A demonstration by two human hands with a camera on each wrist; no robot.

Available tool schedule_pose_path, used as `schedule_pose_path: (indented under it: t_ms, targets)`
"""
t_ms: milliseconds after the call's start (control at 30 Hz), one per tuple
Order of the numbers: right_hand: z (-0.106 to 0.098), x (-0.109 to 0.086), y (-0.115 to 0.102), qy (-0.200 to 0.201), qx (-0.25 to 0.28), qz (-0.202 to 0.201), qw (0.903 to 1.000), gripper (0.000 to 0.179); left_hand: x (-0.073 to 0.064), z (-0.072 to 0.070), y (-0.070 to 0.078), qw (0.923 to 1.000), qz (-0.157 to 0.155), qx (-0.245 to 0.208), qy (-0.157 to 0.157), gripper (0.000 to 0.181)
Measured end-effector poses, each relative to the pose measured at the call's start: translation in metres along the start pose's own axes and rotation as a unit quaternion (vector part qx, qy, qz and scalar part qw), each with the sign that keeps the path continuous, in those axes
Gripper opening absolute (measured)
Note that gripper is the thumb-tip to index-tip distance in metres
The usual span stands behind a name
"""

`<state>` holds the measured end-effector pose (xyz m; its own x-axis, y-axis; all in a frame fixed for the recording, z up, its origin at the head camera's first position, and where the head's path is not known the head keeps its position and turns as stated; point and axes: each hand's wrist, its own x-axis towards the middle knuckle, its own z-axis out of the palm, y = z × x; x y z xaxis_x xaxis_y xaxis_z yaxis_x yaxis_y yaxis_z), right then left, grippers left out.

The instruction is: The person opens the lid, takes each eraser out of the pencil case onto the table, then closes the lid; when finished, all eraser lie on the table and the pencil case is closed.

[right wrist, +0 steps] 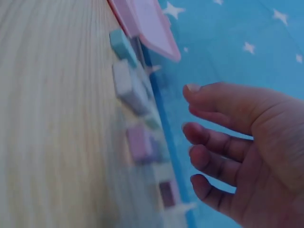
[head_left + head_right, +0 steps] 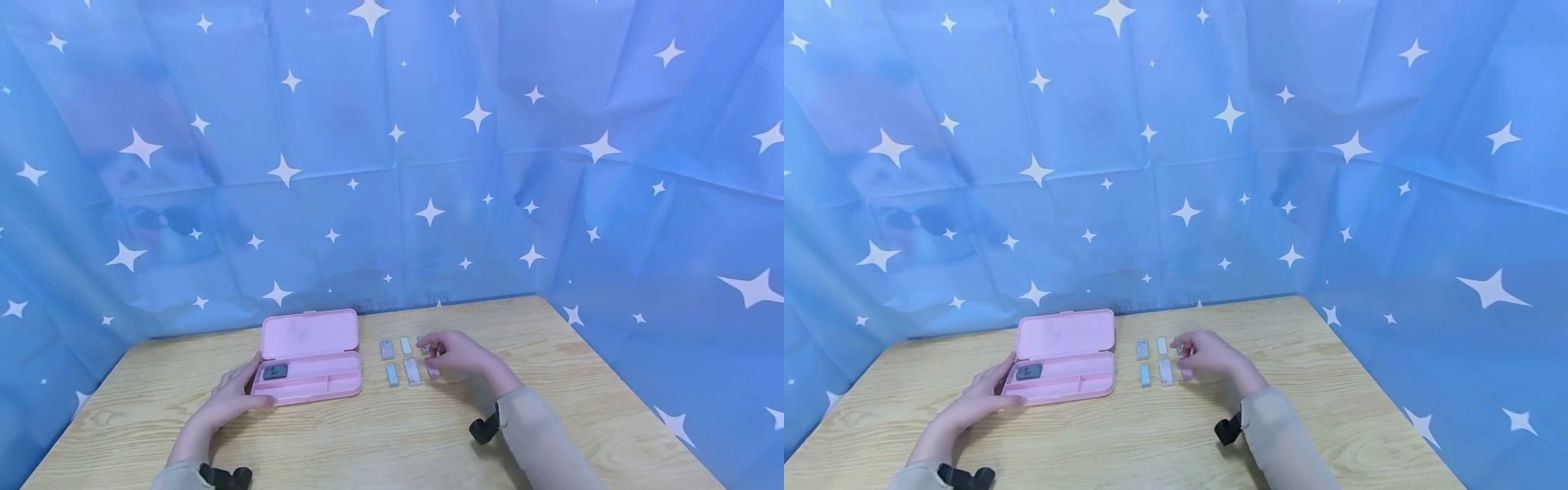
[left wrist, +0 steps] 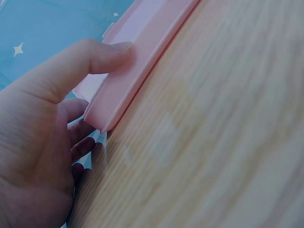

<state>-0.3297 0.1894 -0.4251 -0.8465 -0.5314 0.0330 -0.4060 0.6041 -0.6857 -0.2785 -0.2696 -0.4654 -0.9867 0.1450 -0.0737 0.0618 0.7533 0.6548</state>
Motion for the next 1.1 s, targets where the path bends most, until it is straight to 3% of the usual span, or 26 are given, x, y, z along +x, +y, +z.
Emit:
schedule_pose_path:
  t_ms: [333, 500, 633, 833, 1100]
  targets:
    - [0.021, 0.065, -0.046, -0.069, -0.055, -0.081, 0.9929, 0.034, -0.002, 0.001, -0.002, 1.0, -0.003, 0.0, 0.003, 0.11]
    - [0.041, 0.096, -0.07, -0.103, -0.053, -0.093, 0.9889, 0.035, -0.001, 0.003, -0.003, 0.9999, -0.007, -0.006, 0.004, 0.111]
    - [0.057, 0.116, -0.089, -0.107, -0.052, -0.096, 0.9882, 0.038, 0.0, 0.004, -0.003, 0.9999, -0.007, -0.006, 0.009, 0.111]
    - [0.08, 0.136, -0.109, -0.098, -0.07, -0.113, 0.9863, 0.041, 0.001, 0.003, -0.002, 0.9999, -0.005, -0.001, 0.014, 0.11]
    - [0.107, 0.148, -0.127, -0.093, -0.157, -0.128, 0.9749, 0.042, 0.001, 0.003, -0.002, 0.9998, -0.013, -0.006, 0.012, 0.11]
